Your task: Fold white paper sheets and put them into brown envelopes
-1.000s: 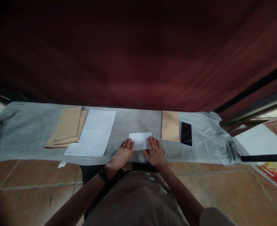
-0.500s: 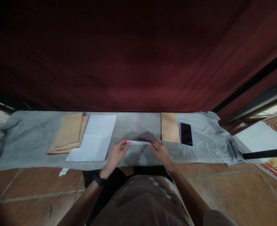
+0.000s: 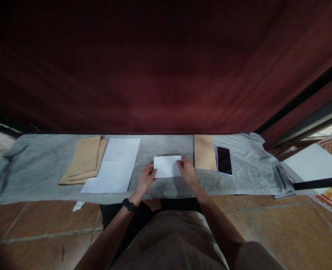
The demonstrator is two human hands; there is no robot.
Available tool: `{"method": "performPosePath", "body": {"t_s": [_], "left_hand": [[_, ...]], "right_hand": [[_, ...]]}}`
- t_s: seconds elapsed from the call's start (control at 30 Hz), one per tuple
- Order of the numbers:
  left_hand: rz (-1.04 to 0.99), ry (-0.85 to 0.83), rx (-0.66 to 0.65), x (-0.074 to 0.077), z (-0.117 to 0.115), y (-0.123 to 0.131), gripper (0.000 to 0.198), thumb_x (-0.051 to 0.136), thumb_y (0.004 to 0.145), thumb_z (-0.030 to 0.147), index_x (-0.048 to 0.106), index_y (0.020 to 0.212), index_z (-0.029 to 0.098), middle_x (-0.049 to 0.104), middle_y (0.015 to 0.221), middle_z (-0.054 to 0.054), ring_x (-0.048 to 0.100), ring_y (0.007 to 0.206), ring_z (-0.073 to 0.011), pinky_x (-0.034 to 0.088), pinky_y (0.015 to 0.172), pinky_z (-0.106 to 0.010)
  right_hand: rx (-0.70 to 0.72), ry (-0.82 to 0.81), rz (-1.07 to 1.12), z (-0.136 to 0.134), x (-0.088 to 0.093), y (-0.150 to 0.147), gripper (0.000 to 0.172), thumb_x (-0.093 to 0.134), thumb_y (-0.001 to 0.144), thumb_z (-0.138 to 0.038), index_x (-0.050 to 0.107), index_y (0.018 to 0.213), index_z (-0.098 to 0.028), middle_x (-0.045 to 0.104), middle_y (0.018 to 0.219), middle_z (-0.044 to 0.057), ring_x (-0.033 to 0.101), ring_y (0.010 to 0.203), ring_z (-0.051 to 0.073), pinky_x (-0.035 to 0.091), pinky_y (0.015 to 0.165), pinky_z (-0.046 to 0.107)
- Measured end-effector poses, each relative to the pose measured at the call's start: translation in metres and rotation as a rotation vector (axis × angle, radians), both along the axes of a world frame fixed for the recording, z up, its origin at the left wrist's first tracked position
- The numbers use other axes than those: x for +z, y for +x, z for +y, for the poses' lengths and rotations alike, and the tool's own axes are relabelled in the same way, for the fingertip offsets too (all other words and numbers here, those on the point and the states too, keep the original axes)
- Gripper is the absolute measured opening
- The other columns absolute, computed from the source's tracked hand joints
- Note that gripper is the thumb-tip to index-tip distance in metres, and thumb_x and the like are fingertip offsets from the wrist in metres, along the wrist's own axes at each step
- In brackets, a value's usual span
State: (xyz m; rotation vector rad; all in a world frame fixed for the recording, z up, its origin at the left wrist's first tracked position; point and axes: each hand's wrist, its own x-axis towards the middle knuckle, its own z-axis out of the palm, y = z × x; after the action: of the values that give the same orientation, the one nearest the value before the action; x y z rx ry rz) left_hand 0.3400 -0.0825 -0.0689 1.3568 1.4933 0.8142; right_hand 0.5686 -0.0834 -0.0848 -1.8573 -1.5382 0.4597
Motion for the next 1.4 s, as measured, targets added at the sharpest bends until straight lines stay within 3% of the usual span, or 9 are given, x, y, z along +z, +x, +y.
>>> {"method": "performPosePath", "body": {"t_s": [0.07,0.13,0.3,0.4,0.67,0.8,0.9,1.13,1.4], "left_hand": [[0.023,0.000,0.015,-0.002,0.002,0.003,0.024,0.054,0.090,0.023,0.061,0.113,0.018,0.067,0.069,0.002,0.058,0.046,-0.0137,0.045,0.049,-0.026],[0.067,0.019,0.025,-0.002,0.003,0.005,0.033,0.054,0.091,0.020,0.059,0.123,0.017,0.069,0.070,0.001,0.061,0.049,-0.0151,0.047,0.053,-0.027],[0.434,0.059,0.000,0.005,-0.001,0.012,0.040,0.052,0.096,0.019,0.056,0.136,0.016,0.077,0.091,-0.007,0.073,0.079,-0.0216,0.053,0.072,-0.030],[0.610,0.057,-0.028,0.009,-0.005,0.015,0.040,0.049,0.100,0.022,0.056,0.139,0.017,0.077,0.103,-0.011,0.074,0.090,-0.0236,0.054,0.078,-0.031],[0.856,0.225,-0.096,0.010,-0.016,0.014,0.037,0.041,0.103,0.024,0.060,0.134,0.019,0.073,0.115,-0.012,0.072,0.098,-0.0251,0.055,0.089,-0.037],[0.820,0.493,-0.253,0.003,-0.024,0.027,0.044,0.038,0.104,0.027,0.052,0.145,0.019,0.060,0.143,-0.013,0.054,0.134,-0.0270,0.043,0.113,-0.044],[0.792,0.560,-0.358,-0.006,-0.031,0.034,0.053,0.037,0.105,0.039,0.043,0.151,0.014,0.047,0.156,-0.014,0.039,0.148,-0.0274,0.033,0.121,-0.048],[0.851,0.511,-0.270,-0.020,-0.038,0.013,0.062,0.038,0.103,0.041,0.036,0.155,0.007,0.037,0.161,-0.019,0.031,0.152,-0.0291,0.030,0.123,-0.050],[0.637,0.394,-0.124,-0.015,-0.034,0.008,0.051,0.044,0.098,0.026,0.048,0.147,0.009,0.052,0.150,-0.020,0.045,0.143,-0.0310,0.036,0.119,-0.052]], "right_hand": [[0.000,0.067,-0.106,-0.002,-0.001,-0.003,0.042,0.041,0.099,-0.037,0.058,0.132,-0.017,0.071,0.107,0.013,0.069,0.096,0.027,0.055,0.083,0.038],[0.041,0.148,-0.199,-0.009,-0.001,-0.008,0.052,0.040,0.100,-0.033,0.044,0.148,-0.014,0.061,0.134,0.019,0.060,0.122,0.029,0.051,0.099,0.043],[0.302,0.178,-0.391,-0.043,-0.001,-0.030,0.054,0.040,0.103,-0.030,0.036,0.156,-0.018,0.041,0.159,0.013,0.036,0.149,0.027,0.038,0.117,0.049],[0.420,0.139,-0.510,-0.062,-0.003,-0.043,0.052,0.046,0.103,-0.033,0.042,0.154,-0.022,0.037,0.162,0.011,0.034,0.150,0.028,0.033,0.120,0.051],[0.412,0.114,-0.593,-0.072,-0.008,-0.047,0.053,0.051,0.102,-0.038,0.044,0.153,-0.022,0.033,0.164,0.013,0.037,0.149,0.029,0.033,0.120,0.049],[0.412,0.105,-0.596,-0.071,-0.008,-0.047,0.050,0.052,0.102,-0.037,0.050,0.149,-0.020,0.033,0.164,0.014,0.037,0.149,0.029,0.032,0.121,0.049],[0.420,0.112,-0.600,-0.072,-0.008,-0.048,0.051,0.051,0.101,-0.034,0.050,0.149,-0.018,0.034,0.163,0.014,0.036,0.149,0.029,0.031,0.121,0.050],[0.319,0.106,-0.602,-0.077,-0.012,-0.037,0.059,0.046,0.103,-0.040,0.040,0.154,-0.011,0.037,0.161,0.017,0.038,0.148,0.029,0.032,0.121,0.049],[0.223,0.105,-0.613,-0.085,-0.020,-0.020,0.066,0.040,0.104,-0.041,0.027,0.160,-0.008,0.041,0.158,0.019,0.043,0.145,0.031,0.031,0.120,0.051]]}}
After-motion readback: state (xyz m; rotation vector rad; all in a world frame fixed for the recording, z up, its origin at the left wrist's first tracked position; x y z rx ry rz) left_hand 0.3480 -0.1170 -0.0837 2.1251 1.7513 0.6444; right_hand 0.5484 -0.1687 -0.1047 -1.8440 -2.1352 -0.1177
